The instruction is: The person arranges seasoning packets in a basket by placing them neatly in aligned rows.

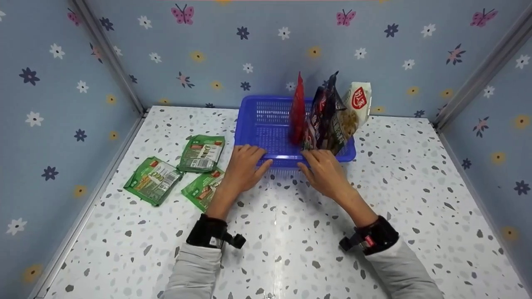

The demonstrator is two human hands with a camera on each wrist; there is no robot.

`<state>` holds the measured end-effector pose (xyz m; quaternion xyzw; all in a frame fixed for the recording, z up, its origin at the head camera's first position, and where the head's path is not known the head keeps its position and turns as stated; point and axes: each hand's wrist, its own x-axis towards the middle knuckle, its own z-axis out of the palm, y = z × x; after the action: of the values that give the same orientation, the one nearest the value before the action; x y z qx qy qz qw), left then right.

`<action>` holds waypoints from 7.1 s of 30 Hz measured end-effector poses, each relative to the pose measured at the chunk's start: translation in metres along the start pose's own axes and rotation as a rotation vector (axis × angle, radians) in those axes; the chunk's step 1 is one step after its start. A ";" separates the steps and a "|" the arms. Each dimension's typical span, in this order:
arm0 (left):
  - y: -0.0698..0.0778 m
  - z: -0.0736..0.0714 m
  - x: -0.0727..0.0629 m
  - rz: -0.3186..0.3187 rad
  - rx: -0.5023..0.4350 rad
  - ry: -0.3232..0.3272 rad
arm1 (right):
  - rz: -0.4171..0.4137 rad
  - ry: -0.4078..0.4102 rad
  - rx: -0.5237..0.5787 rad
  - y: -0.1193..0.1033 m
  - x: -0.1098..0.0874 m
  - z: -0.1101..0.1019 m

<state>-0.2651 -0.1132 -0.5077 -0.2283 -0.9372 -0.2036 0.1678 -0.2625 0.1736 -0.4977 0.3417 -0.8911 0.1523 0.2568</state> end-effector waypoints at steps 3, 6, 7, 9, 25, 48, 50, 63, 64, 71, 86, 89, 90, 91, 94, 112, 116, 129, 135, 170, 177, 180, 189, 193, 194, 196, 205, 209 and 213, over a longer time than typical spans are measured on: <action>0.001 0.000 0.000 -0.008 -0.004 -0.004 | -0.020 0.050 -0.037 0.001 0.000 0.003; 0.002 0.000 0.000 -0.004 -0.002 0.001 | -0.033 0.092 -0.065 0.001 -0.001 0.006; 0.002 0.000 -0.001 0.001 0.000 0.004 | -0.035 0.098 -0.073 0.001 -0.002 0.006; 0.002 0.000 -0.002 0.011 0.004 0.014 | -0.038 0.104 -0.083 0.001 -0.002 0.007; -0.013 -0.023 -0.005 -0.024 -0.186 0.249 | -0.007 0.089 -0.055 0.002 -0.003 0.009; -0.133 -0.042 -0.060 -0.545 -0.187 0.113 | -0.018 0.090 -0.037 0.003 -0.002 0.008; -0.135 -0.041 -0.062 -0.557 -0.224 0.065 | -0.015 0.086 -0.035 0.002 -0.002 0.008; -0.126 -0.035 -0.060 -0.641 -0.166 -0.061 | 0.004 0.067 -0.029 0.002 -0.002 0.007; -0.125 -0.035 -0.060 -0.646 -0.167 -0.053 | 0.001 0.070 -0.029 0.002 -0.002 0.007; -0.124 -0.036 -0.060 -0.749 -0.264 0.080 | -0.017 0.090 -0.048 0.003 -0.003 0.007; -0.131 -0.061 -0.067 -1.039 -0.607 0.189 | -0.003 0.077 -0.040 0.003 -0.002 0.005; -0.132 -0.062 -0.066 -1.048 -0.649 0.201 | 0.007 0.060 -0.040 0.003 -0.002 0.005; -0.131 -0.062 -0.066 -1.045 -0.668 0.214 | 0.010 0.057 -0.040 0.003 -0.002 0.004; -0.131 -0.061 -0.065 -1.046 -0.686 0.225 | 0.011 0.055 -0.039 0.003 -0.002 0.004; -0.130 -0.059 -0.064 -1.046 -0.755 0.260 | 0.011 0.055 -0.040 0.002 -0.002 0.005; -0.095 -0.089 -0.048 -0.731 -0.809 0.558 | -0.006 0.093 -0.049 0.003 -0.003 0.008; -0.079 -0.101 -0.040 -0.629 -0.847 0.601 | 0.001 0.087 -0.052 0.003 -0.003 0.008; -0.015 -0.118 -0.021 -0.399 -0.953 0.570 | -0.010 0.090 -0.066 0.002 -0.002 0.007; 0.007 -0.120 -0.019 -0.361 -0.967 0.535 | -0.007 0.091 -0.068 0.002 -0.003 0.008; 0.101 -0.076 -0.005 -0.201 -1.089 0.280 | 0.290 0.199 0.976 -0.050 0.030 -0.095; 0.105 -0.073 -0.004 -0.195 -1.107 0.264 | 0.280 0.288 0.920 -0.047 0.030 -0.093; 0.105 -0.072 -0.004 -0.196 -1.116 0.256 | 0.251 0.307 0.918 -0.046 0.030 -0.093; 0.100 -0.065 -0.004 -0.137 -1.168 0.144 | 0.230 0.373 0.950 -0.043 0.030 -0.099; 0.101 -0.058 -0.005 -0.100 -1.169 0.083 | 0.252 0.400 0.963 -0.041 0.029 -0.104; 0.101 -0.056 -0.005 -0.093 -1.164 0.074 | 0.255 0.406 0.966 -0.041 0.029 -0.105; 0.102 -0.053 -0.005 -0.086 -1.158 0.058 | 0.260 0.413 0.971 -0.041 0.029 -0.106; 0.108 -0.045 -0.006 -0.095 -1.170 0.049 | 0.234 0.404 0.991 -0.040 0.029 -0.105; 0.109 -0.045 -0.007 -0.094 -1.189 0.049 | 0.226 0.400 0.996 -0.039 0.029 -0.105; 0.110 -0.045 -0.006 -0.093 -1.198 0.053 | 0.224 0.397 0.993 -0.040 0.029 -0.105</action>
<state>-0.1952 -0.0463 -0.4383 -0.2368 -0.6638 -0.7090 0.0241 -0.2162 0.1768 -0.3912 0.2894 -0.6775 0.6427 0.2100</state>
